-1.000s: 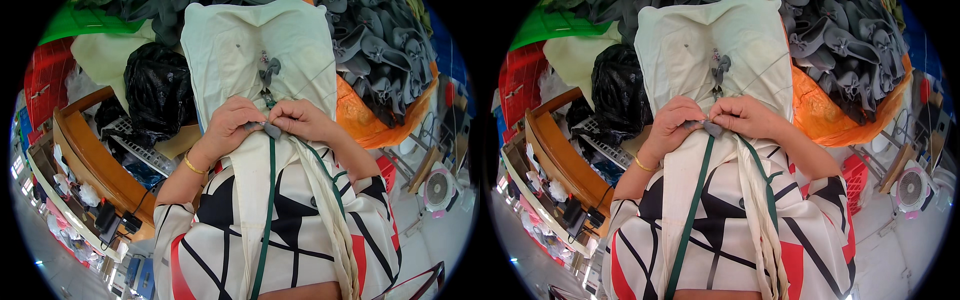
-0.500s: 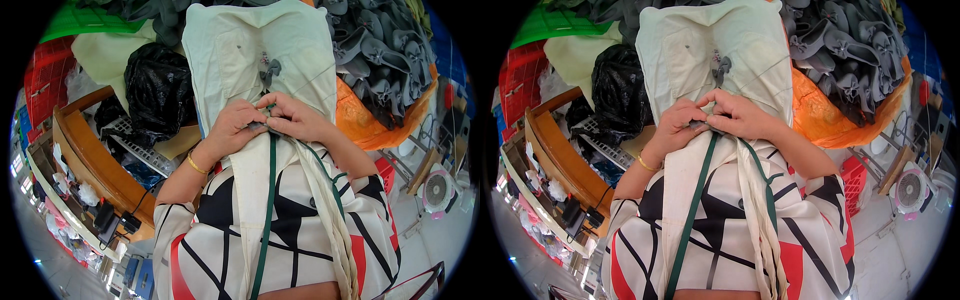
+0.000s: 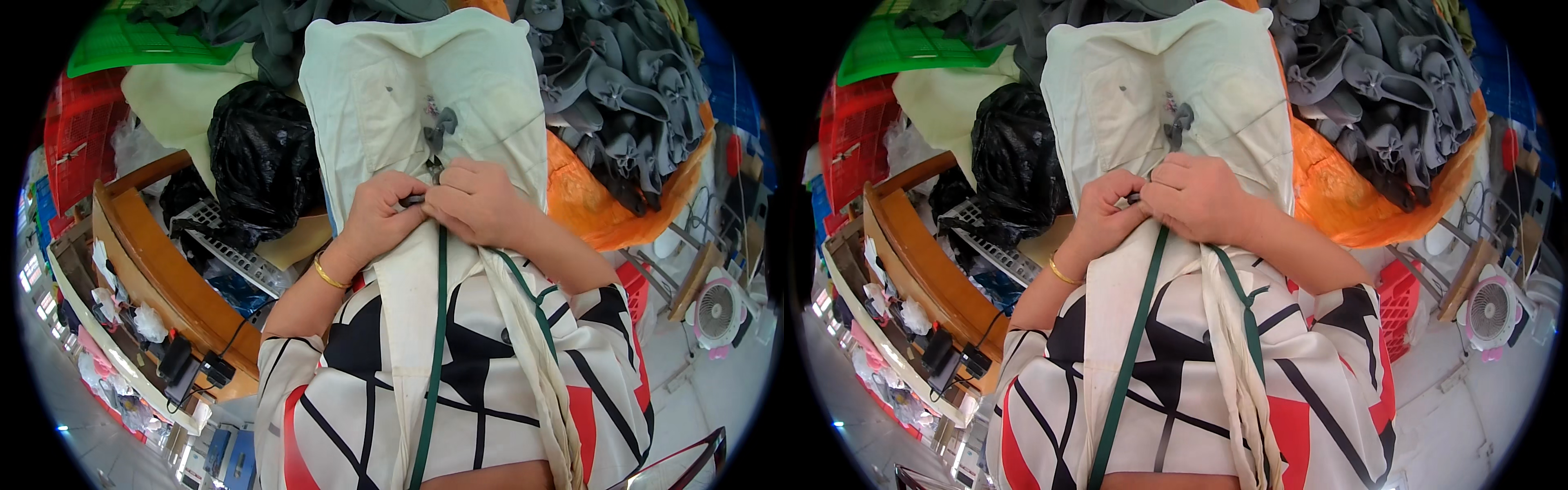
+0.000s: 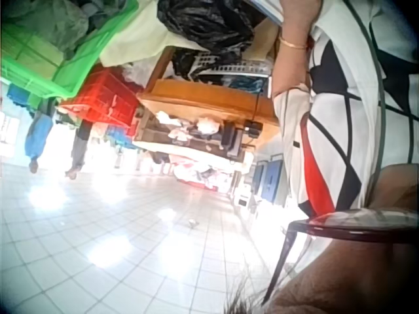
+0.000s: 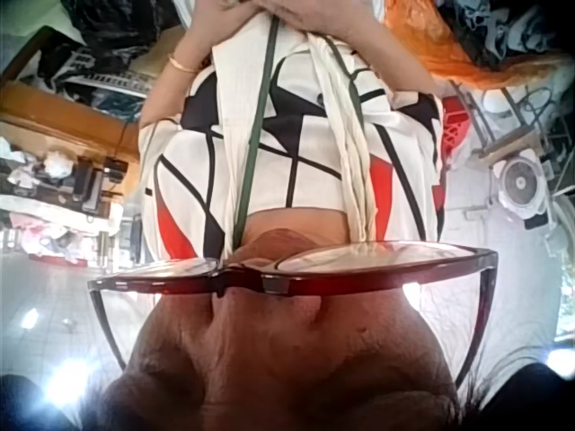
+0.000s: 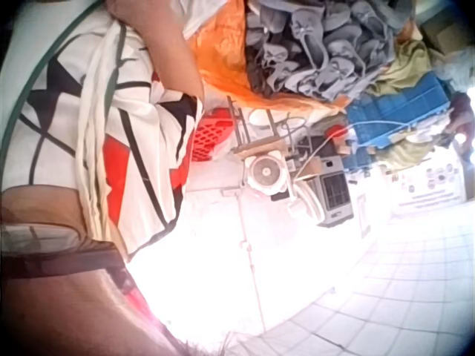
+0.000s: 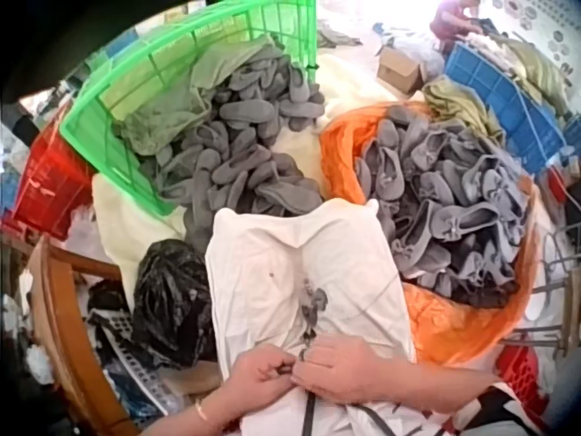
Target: The person sews a decorative bow onto the top of a grey slipper using a needle and thread. They repeatedly pull the thread through the fabric, tie knots, and adjust the bow's position. The person handles multiple slippers from a nearby pile, working on them one at a time.
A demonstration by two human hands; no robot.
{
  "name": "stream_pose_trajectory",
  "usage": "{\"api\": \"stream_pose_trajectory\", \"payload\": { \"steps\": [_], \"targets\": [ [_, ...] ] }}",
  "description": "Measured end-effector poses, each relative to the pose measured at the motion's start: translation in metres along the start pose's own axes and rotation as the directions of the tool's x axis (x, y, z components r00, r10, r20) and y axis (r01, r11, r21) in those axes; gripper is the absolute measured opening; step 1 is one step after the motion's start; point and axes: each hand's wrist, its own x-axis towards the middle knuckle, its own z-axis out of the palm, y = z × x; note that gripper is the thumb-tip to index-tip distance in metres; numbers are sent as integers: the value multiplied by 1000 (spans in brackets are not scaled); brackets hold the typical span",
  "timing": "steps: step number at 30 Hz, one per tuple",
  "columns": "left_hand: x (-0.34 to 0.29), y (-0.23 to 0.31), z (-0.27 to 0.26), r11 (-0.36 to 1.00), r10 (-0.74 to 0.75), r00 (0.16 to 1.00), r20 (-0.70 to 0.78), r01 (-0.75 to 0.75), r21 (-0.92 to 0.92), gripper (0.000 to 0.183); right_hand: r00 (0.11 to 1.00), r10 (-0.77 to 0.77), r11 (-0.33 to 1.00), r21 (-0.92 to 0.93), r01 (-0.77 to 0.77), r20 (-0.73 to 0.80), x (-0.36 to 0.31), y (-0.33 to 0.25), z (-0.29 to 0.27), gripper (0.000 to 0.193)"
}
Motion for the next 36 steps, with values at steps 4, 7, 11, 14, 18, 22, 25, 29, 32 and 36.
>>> {"api": "stream_pose_trajectory", "payload": {
  "steps": [4, 7, 11, 14, 18, 22, 25, 29, 32, 36],
  "targets": [
    [5, -8, 0, 994, 84, 992, -98, -77, 76, 16, 996, 29, 969, 245, -7, -87, 16, -16, -11, 16],
    [10, -3, -8, 973, 154, 977, -149, -124, 194, 17, 665, 612, -54, 862, -505, 428, 9, -9, -31, 14],
    [13, -6, -22, 893, 283, 944, -168, -196, 405, 16, 743, 669, -56, 998, 36, 11, -24, 42, -76, 10],
    [15, -10, -33, 828, 326, 933, -155, -203, 523, 15, 418, 878, 89, 938, 336, -233, -39, 63, -138, 15],
    [21, -5, -44, 801, 321, 929, -187, -161, 577, 14, 88, 752, 545, 692, 474, -653, -117, 110, -220, 24],
    [28, 0, -37, 848, 302, 933, -198, -168, 503, 12, 48, 671, 718, 664, 209, -740, -111, 95, -201, 22],
    [29, -5, -26, 894, 244, 955, -166, -155, 421, 11, 247, 712, 692, 716, -91, -657, -66, 82, -140, 14],
    [35, -7, -14, 971, 163, 972, -171, -128, 202, 13, 693, 710, 568, 681, -462, -122, -40, 73, -43, 14],
    [42, 16, -3, 999, 30, 995, -92, -31, -11, 14, 885, 464, 801, 445, -400, -39, -13, 29, -41, 24],
    [33, 17, -4, 946, -78, 996, 32, 84, -312, 11, 848, 477, 552, 673, -493, 230, -8, 23, -31, 20]
  ]
}}
